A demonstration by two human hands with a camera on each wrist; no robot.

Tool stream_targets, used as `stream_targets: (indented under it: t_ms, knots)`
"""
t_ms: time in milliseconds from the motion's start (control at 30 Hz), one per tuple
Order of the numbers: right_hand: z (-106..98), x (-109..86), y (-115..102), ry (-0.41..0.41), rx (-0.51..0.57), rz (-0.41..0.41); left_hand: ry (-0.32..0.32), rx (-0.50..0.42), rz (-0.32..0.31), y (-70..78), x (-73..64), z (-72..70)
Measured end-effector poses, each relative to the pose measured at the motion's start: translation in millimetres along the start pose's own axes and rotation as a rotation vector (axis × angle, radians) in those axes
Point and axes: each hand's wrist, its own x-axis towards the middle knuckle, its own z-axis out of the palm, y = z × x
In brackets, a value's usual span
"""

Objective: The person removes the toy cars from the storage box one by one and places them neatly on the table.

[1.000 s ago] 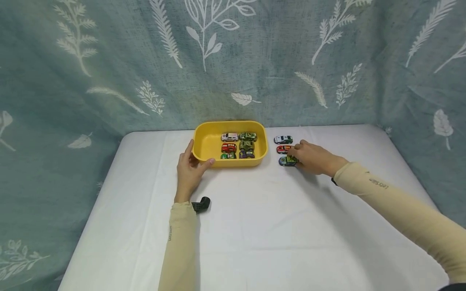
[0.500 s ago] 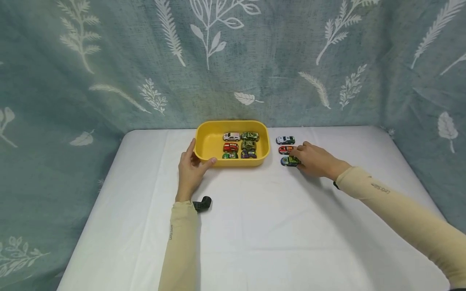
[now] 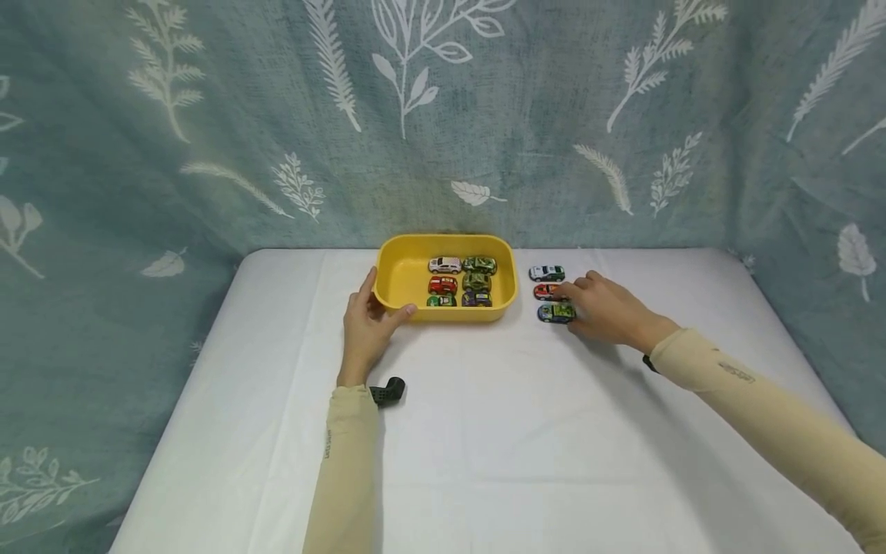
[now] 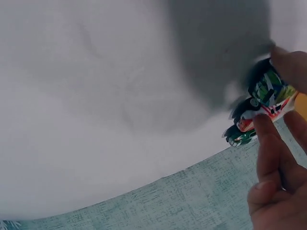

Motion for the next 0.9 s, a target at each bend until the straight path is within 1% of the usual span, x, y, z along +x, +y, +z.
stream_targets:
  t_ms: [100,167,300,367,433,500,567,700,800,900]
  knots:
    - [-2.9,2.5,0.0,0.06,0.034,-0.006,-0.005,0.01,-0.006,-0.3,-0.1,-2.4]
    - [-6.6,8.9,-3.2,0.119,0.051,-0.032,-0.001,0.016,-0.007,0.1,-0.2,-4.7]
    - [-15.2,30.2,-15.6,0.211,0.086,-0.089,0.01,0.02,-0.003,-0.4,0.7,-8.1]
    - [-19.8,42.7,-22.9,0.239,0.103,-0.097,0.009,0.018,0.002,-0.5,1.6,-8.8]
    - [-24.1,56.0,-29.6,0.254,0.127,-0.088,0.006,0.012,0.005,-1.0,2.7,-8.7]
    - [-28.3,71.6,-36.1,0.256,0.152,-0.073,0.003,0.006,0.004,-1.1,3.6,-8.4]
    - [-31.2,89.1,-42.1,0.238,0.177,-0.055,0.006,0.005,0.003,-1.2,4.4,-7.8]
    - [-32.9,121.0,-52.6,0.155,0.2,-0.032,0.003,0.005,-0.006,-1.4,3.8,-4.7]
    - [-30.8,138.6,-58.4,0.103,0.19,-0.032,-0.004,0.007,-0.011,-0.6,1.5,-1.5]
    - [-29.6,149.8,-64.4,0.069,0.191,-0.035,-0.002,0.003,-0.01,0.8,-0.9,-0.1]
